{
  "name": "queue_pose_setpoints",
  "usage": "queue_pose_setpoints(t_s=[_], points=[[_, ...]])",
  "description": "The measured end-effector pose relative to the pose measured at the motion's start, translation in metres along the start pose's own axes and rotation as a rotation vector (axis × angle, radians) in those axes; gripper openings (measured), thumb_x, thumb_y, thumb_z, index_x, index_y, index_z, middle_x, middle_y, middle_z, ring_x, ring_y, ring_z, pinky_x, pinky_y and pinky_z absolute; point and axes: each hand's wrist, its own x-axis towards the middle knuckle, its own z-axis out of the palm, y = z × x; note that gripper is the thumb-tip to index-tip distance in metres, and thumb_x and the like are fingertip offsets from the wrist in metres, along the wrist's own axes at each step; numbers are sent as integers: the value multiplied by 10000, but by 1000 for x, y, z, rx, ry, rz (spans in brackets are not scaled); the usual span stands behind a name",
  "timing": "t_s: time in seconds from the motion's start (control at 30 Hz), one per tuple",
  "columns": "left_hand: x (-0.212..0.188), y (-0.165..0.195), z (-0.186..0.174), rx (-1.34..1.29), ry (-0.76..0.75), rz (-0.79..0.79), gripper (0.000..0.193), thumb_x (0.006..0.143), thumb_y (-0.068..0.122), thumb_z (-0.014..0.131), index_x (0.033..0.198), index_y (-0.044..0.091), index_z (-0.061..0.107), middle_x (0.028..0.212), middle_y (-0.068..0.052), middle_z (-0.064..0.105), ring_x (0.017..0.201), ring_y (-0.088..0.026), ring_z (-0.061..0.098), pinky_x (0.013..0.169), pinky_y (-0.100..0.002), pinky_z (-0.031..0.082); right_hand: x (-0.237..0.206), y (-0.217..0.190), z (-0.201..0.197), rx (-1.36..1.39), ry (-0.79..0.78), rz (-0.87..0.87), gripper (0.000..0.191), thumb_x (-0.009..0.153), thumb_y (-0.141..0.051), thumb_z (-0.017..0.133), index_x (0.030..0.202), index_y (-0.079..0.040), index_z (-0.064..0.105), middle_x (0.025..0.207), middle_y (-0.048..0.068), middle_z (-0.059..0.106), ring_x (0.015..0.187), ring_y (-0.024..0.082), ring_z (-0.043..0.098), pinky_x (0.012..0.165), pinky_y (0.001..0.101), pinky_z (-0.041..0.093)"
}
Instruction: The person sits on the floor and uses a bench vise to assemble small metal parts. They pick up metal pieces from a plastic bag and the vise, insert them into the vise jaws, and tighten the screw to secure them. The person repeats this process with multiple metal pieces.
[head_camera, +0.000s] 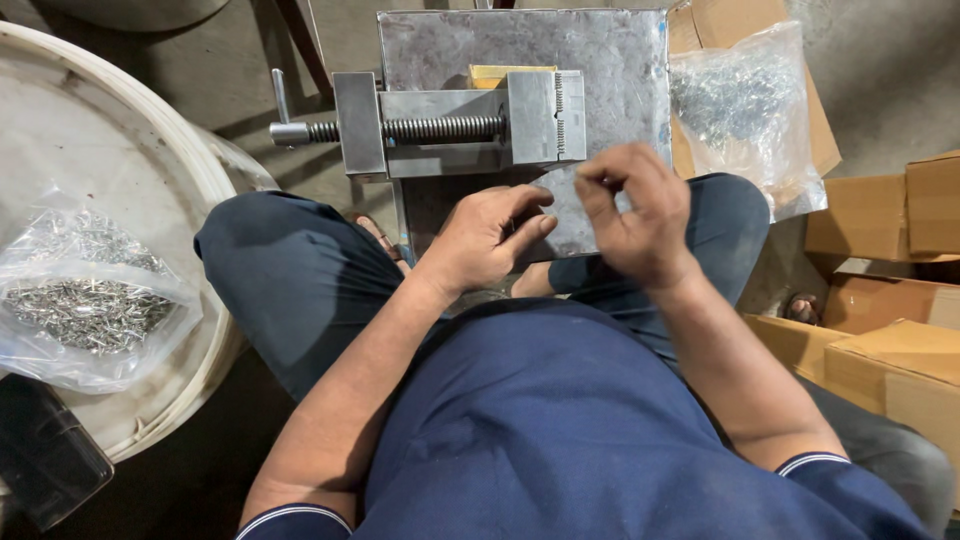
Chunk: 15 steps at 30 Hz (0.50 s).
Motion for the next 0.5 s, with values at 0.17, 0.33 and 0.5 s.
queue_pose_setpoints(t_s=[0.17, 0.33, 0.5], points=[[1, 4, -2, -10, -3, -70, 297, 965, 242, 713, 1194, 57, 675, 936, -132, 718, 832, -266, 714, 729, -360, 562, 20, -3, -7, -97, -55, -24, 83, 1005, -2, 746, 1063, -17, 689, 1007, 114, 678, 804, 223, 672, 702, 315, 534], [1, 3, -3, -15, -16, -106, 307, 963, 252, 709, 1205, 67, 675, 900, -123, 711, 769, -258, 696, 681, -359, 547, 28, -5, -7, -165, -83, -117, 102, 1009, 0, 753, 1076, -38, 687, 1047, 90, 687, 872, 236, 699, 730, 326, 561], [1, 1, -2, -4, -14, -80, 309, 963, 245, 716, 1208, 64, 669, 904, -122, 709, 775, -261, 698, 684, -363, 550, 29, -6, -4, -226, -79, -133, 116, 974, 1, 783, 1065, -38, 721, 1014, 97, 683, 806, 232, 690, 675, 327, 547]])
